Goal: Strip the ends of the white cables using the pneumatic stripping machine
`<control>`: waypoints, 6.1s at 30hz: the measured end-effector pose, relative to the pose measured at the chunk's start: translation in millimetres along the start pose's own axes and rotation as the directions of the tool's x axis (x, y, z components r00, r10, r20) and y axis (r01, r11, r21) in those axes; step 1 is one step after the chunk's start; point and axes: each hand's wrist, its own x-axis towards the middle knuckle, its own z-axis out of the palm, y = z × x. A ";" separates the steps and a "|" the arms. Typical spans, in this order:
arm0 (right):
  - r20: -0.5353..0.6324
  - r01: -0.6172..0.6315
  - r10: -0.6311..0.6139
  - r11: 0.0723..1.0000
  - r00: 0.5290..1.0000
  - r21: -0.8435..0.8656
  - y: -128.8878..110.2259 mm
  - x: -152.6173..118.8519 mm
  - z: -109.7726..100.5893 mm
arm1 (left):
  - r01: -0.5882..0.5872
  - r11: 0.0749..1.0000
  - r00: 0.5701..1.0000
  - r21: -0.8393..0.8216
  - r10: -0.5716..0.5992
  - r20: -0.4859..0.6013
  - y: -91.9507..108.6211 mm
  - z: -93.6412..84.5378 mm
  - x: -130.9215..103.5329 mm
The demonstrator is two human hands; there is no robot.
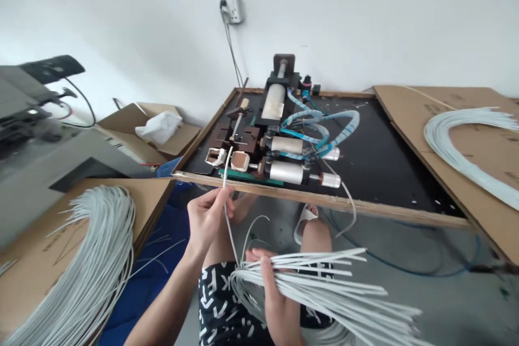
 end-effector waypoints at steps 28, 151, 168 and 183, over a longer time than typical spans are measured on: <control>0.016 0.097 -0.096 0.992 0.995 -0.076 2.3 4.8 -2.4 | 0.007 0.997 0.999 -0.082 -0.004 0.037 -2.5 -1.1 35.4; 0.199 0.175 -0.145 0.974 0.969 -0.142 10.4 7.0 8.6 | -0.102 0.995 0.725 -0.020 0.088 0.683 9.3 -11.4 -23.8; -0.066 -0.035 0.033 0.999 0.997 -0.030 -19.8 9.7 -4.5 | -0.062 0.983 0.985 -0.174 0.032 -0.168 -17.1 7.1 17.4; -0.033 -0.010 0.009 0.999 0.999 -0.048 -24.0 11.4 -2.5 | -0.065 0.981 0.976 -0.185 0.024 -0.215 -22.8 6.0 32.1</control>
